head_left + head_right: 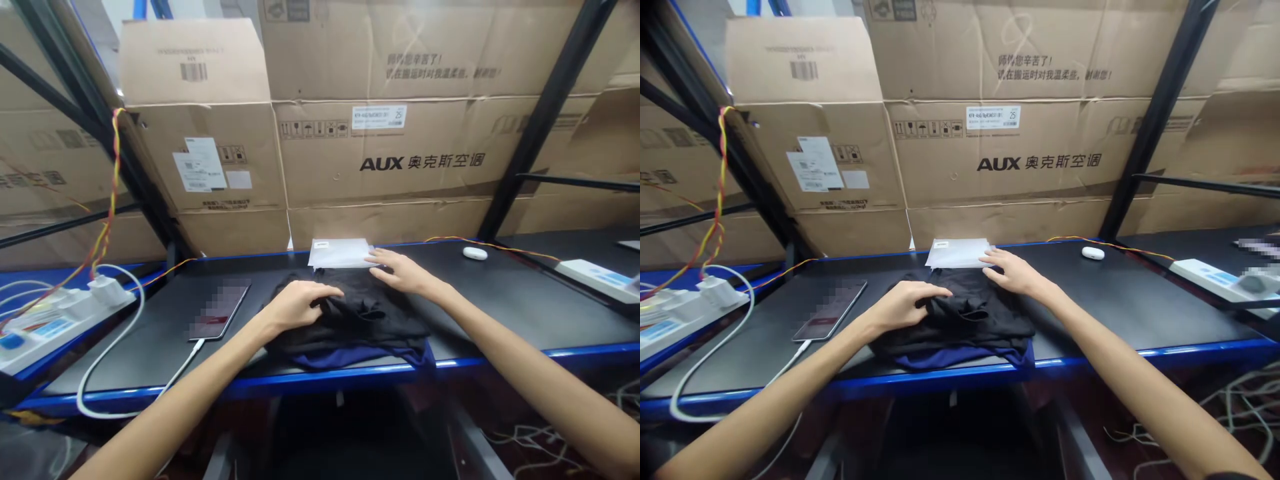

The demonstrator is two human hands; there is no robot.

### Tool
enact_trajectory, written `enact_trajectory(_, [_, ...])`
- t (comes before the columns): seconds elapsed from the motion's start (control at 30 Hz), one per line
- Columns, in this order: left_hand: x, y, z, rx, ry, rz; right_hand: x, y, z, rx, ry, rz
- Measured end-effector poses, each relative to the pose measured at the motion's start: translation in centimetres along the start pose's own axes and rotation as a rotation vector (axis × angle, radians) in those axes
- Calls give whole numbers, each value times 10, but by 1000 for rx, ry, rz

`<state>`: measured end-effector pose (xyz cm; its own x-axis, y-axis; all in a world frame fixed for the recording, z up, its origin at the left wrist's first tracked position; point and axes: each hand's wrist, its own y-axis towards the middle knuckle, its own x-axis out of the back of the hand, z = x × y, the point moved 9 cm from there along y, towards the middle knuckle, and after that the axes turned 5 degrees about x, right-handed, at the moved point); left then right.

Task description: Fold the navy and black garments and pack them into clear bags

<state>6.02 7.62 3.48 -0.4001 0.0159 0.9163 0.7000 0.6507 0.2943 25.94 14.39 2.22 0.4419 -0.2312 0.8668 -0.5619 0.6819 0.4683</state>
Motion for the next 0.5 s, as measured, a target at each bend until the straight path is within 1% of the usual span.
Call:
enact_trajectory(0.1, [9, 14, -6, 86, 181, -91, 5, -19, 18, 34, 48, 23])
enact_trajectory(0.17, [7, 23, -11, 145, 312, -127, 4, -29, 25, 52, 76, 54])
enact_trajectory(0.2, [2, 27, -13, 165, 369, -117, 2, -34, 27, 55, 79, 72])
enact_trajectory(0.27, [-15, 33, -18, 166, 445, -41, -3, -43, 26, 35, 66, 115])
enact_trajectory(0.33, [-31, 34, -21, 132, 468, 44, -10, -50, 21, -5, 61, 165])
enact_trajectory(0.37, [-35, 33, -22, 114, 456, 67, -13, -53, 19, -23, 71, 188])
enact_trajectory(0.4, [-34, 31, -22, 98, 429, 77, -15, -56, 17, -37, 89, 206])
enact_trajectory(0.47, [-27, 27, -20, 65, 343, 99, -16, -61, 13, -59, 133, 229])
enact_trajectory(0.5, [-22, 25, -18, 40, 292, 129, -15, -64, 12, -72, 151, 234])
